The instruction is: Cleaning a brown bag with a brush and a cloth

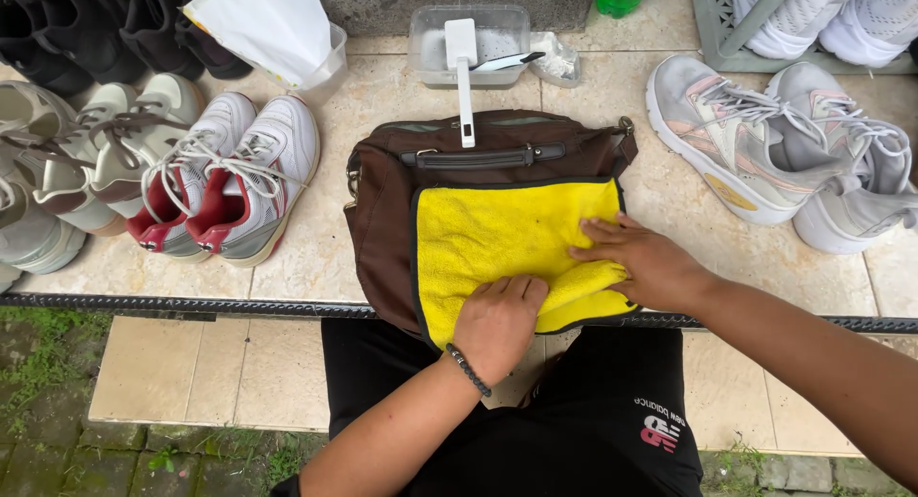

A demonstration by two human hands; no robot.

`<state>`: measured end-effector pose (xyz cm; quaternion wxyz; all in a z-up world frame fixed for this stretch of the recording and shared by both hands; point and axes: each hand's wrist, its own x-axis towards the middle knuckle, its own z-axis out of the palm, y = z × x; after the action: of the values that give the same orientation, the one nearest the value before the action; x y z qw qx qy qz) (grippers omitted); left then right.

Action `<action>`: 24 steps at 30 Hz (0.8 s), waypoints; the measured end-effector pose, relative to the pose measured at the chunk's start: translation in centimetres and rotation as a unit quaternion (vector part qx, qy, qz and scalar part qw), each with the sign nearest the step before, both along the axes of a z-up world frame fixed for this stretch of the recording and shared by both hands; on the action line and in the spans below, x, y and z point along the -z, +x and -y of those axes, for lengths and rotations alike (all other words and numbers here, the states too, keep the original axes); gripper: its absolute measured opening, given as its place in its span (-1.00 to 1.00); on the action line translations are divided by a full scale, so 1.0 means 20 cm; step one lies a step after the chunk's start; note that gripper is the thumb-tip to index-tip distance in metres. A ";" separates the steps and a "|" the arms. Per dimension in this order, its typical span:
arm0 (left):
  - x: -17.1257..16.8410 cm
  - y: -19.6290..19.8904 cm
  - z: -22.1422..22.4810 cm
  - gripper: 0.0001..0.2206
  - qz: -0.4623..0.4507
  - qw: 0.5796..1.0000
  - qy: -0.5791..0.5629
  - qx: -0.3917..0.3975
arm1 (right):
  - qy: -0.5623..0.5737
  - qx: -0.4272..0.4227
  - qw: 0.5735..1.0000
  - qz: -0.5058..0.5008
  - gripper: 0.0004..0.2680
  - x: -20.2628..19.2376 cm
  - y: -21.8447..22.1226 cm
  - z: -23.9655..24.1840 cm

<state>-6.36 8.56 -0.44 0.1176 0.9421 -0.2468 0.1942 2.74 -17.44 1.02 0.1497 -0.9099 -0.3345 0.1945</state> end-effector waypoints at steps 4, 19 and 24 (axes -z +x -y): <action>-0.09 0.01 -0.02 -0.84 -0.057 0.998 -0.024 0.020 | 0.030 0.131 0.990 0.052 -0.66 0.13 -0.01 0.05; 0.00 0.13 0.08 -0.87 -0.019 0.999 -0.045 0.012 | -0.018 0.107 0.994 0.013 -0.58 -0.03 0.03 -0.16; -0.07 0.10 0.06 -0.84 -0.045 0.997 -0.068 0.007 | -0.020 0.153 0.988 0.000 -0.69 0.01 0.00 -0.17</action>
<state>-4.27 7.37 1.02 0.1938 0.9380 -0.2337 0.1673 2.80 -14.02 0.75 0.1596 -0.9530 -0.1878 0.1764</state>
